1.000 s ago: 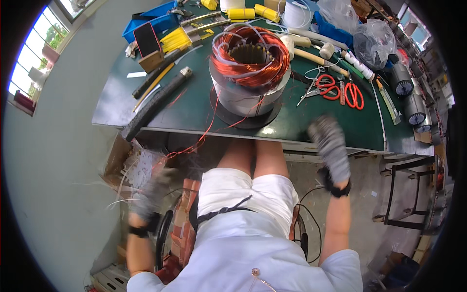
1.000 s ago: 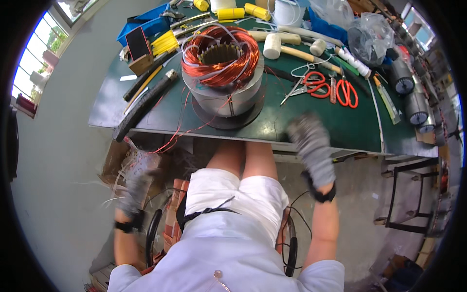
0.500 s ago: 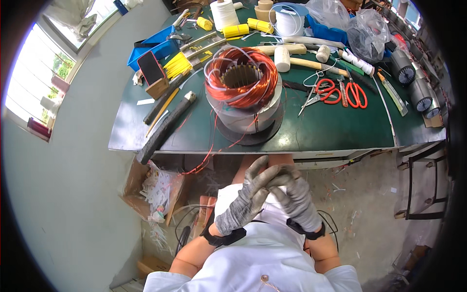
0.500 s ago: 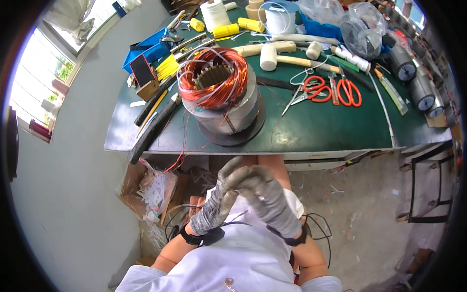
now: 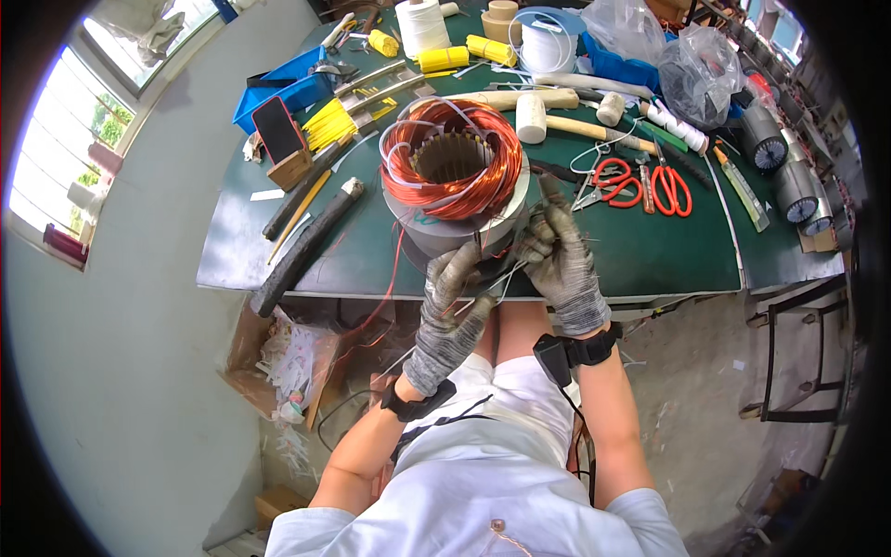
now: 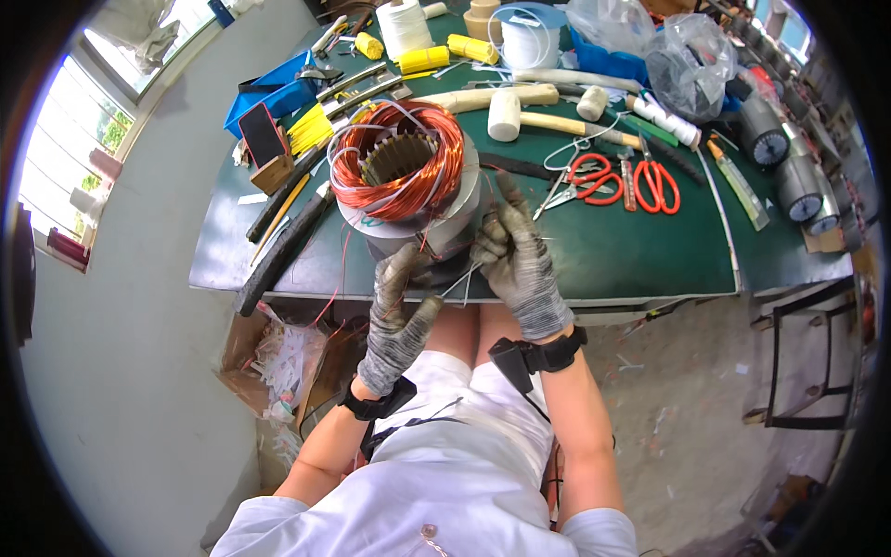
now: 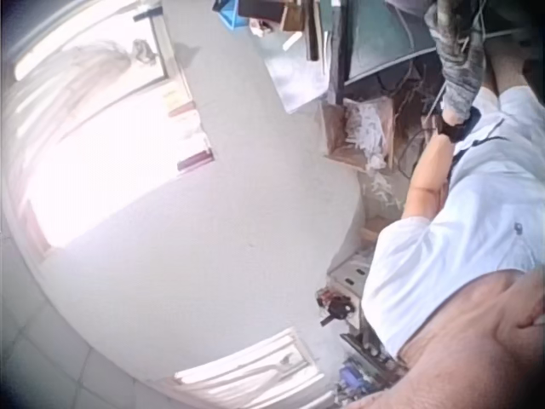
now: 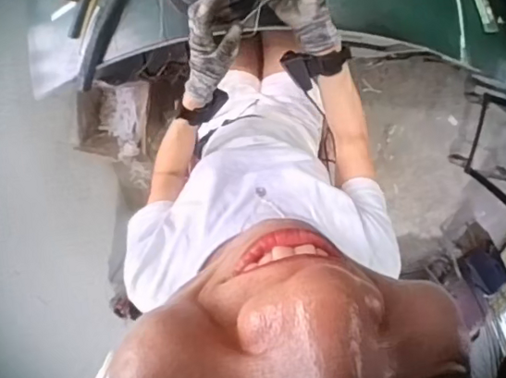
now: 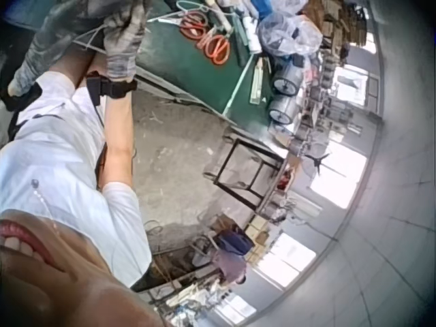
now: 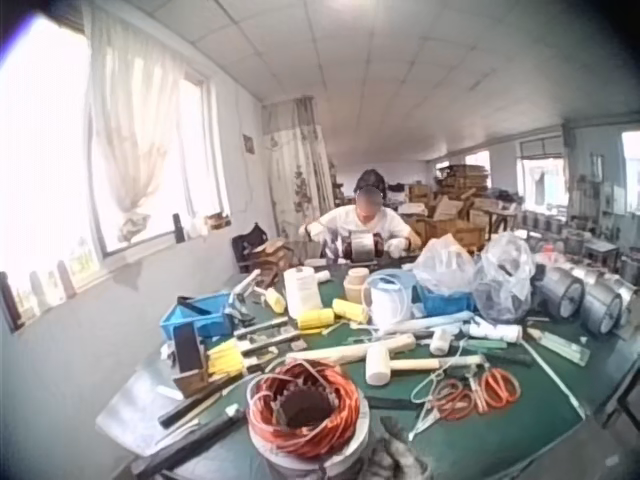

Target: Winding and securing copper wire coils into an electric motor stator using various tools and string.

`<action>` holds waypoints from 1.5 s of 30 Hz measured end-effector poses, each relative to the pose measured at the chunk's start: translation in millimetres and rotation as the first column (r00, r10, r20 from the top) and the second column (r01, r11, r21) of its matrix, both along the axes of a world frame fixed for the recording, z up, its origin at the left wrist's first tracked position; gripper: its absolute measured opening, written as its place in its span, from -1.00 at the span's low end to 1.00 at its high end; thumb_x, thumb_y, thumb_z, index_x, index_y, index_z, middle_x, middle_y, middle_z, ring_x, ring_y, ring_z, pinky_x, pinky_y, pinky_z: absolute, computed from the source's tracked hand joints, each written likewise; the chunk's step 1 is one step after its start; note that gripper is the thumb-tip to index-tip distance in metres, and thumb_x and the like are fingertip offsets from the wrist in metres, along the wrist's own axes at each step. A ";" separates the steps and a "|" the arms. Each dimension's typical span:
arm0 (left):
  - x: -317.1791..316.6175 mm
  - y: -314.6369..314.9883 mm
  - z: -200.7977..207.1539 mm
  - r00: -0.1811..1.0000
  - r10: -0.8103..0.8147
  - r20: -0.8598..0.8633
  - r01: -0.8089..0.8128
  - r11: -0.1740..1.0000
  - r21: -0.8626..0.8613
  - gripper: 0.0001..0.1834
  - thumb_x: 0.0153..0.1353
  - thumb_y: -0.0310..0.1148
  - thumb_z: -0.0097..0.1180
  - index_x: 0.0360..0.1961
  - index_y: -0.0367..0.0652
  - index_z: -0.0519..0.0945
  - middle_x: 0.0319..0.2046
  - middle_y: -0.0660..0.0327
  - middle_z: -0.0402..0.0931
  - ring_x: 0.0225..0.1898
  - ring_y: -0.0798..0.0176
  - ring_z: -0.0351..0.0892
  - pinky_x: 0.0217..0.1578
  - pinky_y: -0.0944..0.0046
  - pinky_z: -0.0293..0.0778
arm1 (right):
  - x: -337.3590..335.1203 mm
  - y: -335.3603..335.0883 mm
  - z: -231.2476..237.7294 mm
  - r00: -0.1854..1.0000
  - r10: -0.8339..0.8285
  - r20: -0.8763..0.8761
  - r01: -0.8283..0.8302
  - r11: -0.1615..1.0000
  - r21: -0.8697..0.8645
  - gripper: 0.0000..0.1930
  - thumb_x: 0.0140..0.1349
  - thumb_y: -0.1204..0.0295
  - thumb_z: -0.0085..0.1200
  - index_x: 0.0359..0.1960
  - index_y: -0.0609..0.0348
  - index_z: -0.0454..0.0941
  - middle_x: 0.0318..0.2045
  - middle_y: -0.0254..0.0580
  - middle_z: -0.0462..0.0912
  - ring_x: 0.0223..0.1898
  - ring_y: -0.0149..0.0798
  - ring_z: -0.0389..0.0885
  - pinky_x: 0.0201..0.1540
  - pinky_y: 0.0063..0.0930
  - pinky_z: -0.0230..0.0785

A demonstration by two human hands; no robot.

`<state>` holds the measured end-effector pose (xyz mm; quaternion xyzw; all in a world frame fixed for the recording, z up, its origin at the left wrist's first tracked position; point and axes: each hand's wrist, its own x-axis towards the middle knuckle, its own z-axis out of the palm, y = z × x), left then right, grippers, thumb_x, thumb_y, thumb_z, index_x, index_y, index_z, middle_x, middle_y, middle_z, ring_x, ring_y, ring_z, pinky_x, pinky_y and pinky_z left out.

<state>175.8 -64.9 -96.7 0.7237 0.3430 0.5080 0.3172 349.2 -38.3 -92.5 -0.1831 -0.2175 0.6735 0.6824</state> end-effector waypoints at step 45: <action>-22.7 66.3 1.2 0.872 0.448 -0.195 -0.369 0.866 0.338 0.20 -0.09 0.15 0.18 0.29 -0.28 -0.31 0.30 -0.08 -0.31 0.32 -0.03 -0.24 0.26 0.10 -0.15 | 127.4 12.4 -54.7 0.198 -0.484 0.852 0.566 0.767 0.304 -0.74 0.33 0.34 -0.26 -0.09 0.18 0.42 -0.50 -0.39 0.40 -0.49 -0.53 0.32 -0.40 -0.66 0.22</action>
